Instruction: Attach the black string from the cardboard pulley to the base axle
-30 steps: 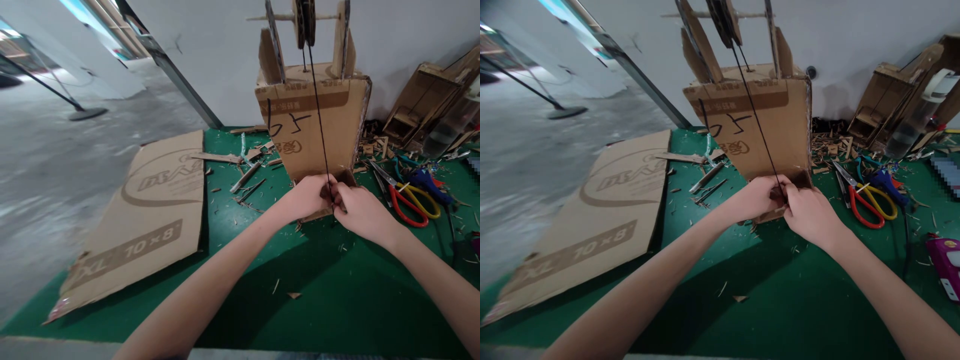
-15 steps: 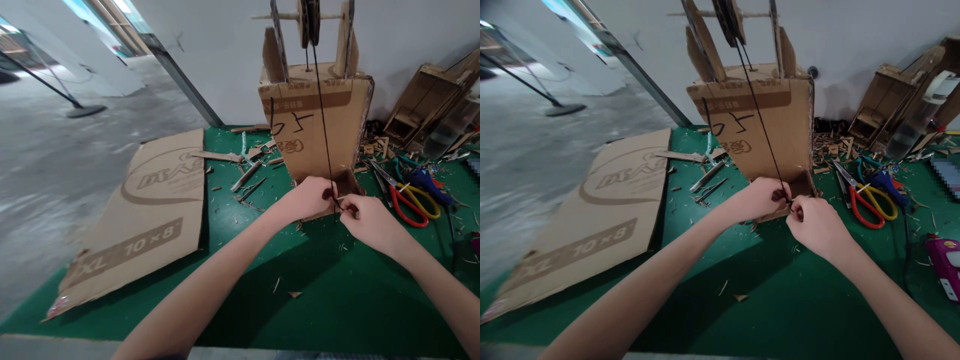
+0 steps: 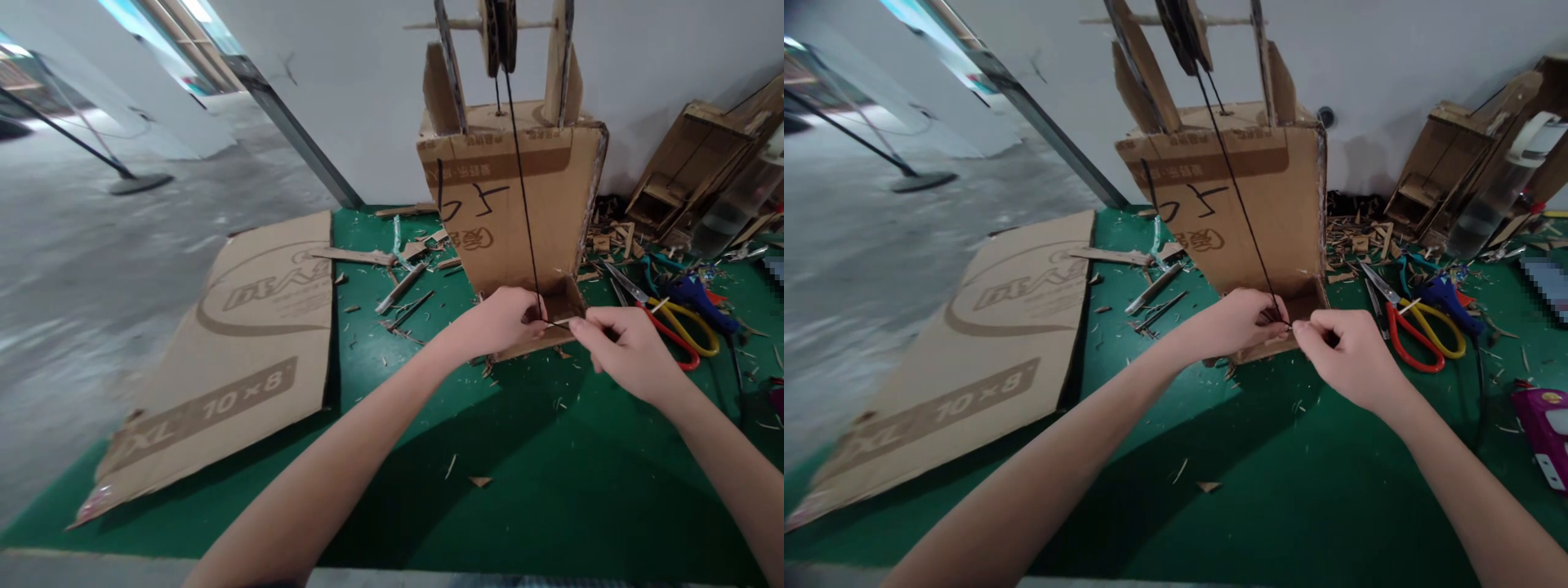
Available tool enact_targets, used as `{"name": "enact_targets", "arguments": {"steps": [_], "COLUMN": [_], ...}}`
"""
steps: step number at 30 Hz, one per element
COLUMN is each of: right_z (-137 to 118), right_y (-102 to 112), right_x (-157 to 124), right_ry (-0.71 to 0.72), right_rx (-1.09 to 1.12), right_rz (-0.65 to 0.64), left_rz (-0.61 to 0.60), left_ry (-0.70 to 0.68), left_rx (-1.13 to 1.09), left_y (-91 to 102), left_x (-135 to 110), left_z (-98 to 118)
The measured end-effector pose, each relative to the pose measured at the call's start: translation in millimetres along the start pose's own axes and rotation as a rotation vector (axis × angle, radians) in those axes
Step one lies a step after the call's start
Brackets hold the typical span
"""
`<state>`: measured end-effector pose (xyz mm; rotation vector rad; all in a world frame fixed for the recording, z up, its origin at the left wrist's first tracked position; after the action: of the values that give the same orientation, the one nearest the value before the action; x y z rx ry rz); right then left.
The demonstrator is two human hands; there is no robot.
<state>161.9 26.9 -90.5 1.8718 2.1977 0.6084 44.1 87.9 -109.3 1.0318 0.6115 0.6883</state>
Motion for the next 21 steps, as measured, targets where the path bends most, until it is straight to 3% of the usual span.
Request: {"name": "enact_targets", "arguments": {"steps": [3,5,7,11,14,18,21], "right_z": [10,17,15,-9,-14,1,9], "right_y": [-20,-26,-26,-22,-26,-28,-23], "right_x": [-7,-12,-12,-7,1,21,33], "right_ry": [-0.079,-0.091,-0.031,0.168,0.202,0.156,0.154], "right_rx": [-0.132,-0.319,-0.533,-0.759,-0.667,-0.316,-0.24], "right_rz": [-0.331,-0.441,-0.386,-0.095,-0.024,0.01,0.095], "left_rz": [0.009,0.019,0.026,0.031,0.042,0.033,0.022], "left_ry": [0.03,0.024,0.014,-0.016,-0.044,-0.032,-0.028], "left_rx": [0.046,0.047,0.04,0.047,0.104,0.238,0.266], "left_y": [0.4,0.6,0.2,-0.3,1.6,2.3,1.9], "left_x": [1,1,2,0,-2,-1,1], "left_z": [-2,-2,-3,-4,-2,-1,-1]}}
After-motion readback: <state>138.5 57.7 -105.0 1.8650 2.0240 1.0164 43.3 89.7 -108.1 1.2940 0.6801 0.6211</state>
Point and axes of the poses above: each hand's wrist, its own x-axis towards the middle knuckle, its own y-axis out of the back of the hand, z = x × y, the point moved 8 cm from there along x, towards the middle knuckle, and after that the axes turned 10 degrees about x, right-handed, at the moved point
